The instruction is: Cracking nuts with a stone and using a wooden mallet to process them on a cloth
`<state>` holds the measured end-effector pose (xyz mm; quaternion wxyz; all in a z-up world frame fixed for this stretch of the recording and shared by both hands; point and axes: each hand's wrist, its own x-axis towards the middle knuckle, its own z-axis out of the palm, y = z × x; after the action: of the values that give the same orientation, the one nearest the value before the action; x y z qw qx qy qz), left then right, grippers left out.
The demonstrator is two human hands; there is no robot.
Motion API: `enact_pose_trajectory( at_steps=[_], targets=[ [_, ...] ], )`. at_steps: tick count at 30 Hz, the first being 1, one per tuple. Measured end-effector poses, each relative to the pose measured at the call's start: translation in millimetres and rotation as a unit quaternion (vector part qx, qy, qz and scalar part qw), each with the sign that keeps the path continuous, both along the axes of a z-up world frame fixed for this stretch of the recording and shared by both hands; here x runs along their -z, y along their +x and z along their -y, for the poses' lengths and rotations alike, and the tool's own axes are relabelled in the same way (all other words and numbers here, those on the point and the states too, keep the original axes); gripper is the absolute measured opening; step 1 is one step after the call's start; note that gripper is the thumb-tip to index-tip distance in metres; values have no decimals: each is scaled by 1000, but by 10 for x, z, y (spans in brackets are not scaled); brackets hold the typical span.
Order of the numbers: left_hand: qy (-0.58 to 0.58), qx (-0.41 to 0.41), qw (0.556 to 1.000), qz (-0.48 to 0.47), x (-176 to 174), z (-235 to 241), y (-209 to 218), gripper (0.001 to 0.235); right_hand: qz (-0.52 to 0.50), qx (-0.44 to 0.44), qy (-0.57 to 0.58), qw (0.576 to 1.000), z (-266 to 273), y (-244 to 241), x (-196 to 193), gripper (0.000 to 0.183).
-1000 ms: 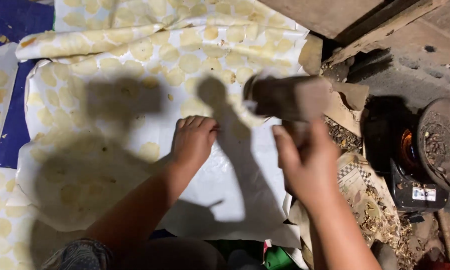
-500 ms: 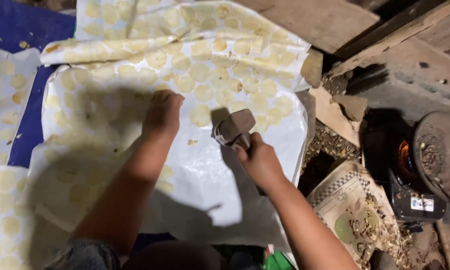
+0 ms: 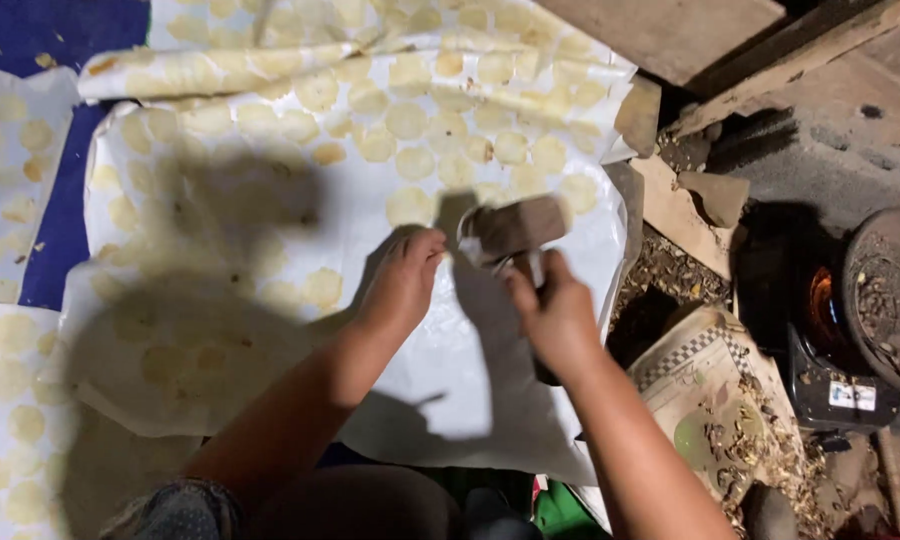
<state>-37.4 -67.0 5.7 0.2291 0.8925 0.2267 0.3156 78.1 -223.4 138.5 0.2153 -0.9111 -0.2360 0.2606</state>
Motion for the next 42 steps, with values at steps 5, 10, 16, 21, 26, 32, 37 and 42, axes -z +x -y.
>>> enact_pose_trajectory(
  at_steps=[5,10,16,21,26,32,37,42],
  targets=[
    [-27,55,995,-83,120,53,149,32,161,20,249,955,134,-119,-899,43],
    [-14,38,998,-43,-168,-244,38,28,195,-17,176,965,-97,-216,397,31],
    [127,-43,990,34,-259,-600,-133,27,59,-101,-50,992,-313,-75,384,51],
    [131,-56,989,34,-172,-585,-62,25,43,-57,-27,997,-311,-60,-254,42],
    [130,-88,987,28,-248,-558,-46,22,92,-36,-59,993,-71,-240,727,50],
    [99,-71,992,-12,-111,-596,-34,37,57,-83,-41,994,-242,-7,388,55],
    [68,-63,990,-104,-260,-518,4,54,49,-31,-19,998,-238,-61,470,61],
    [74,-62,966,-241,-270,-526,121,73,-1,0,27,1000,-270,496,262,51]
  ],
)
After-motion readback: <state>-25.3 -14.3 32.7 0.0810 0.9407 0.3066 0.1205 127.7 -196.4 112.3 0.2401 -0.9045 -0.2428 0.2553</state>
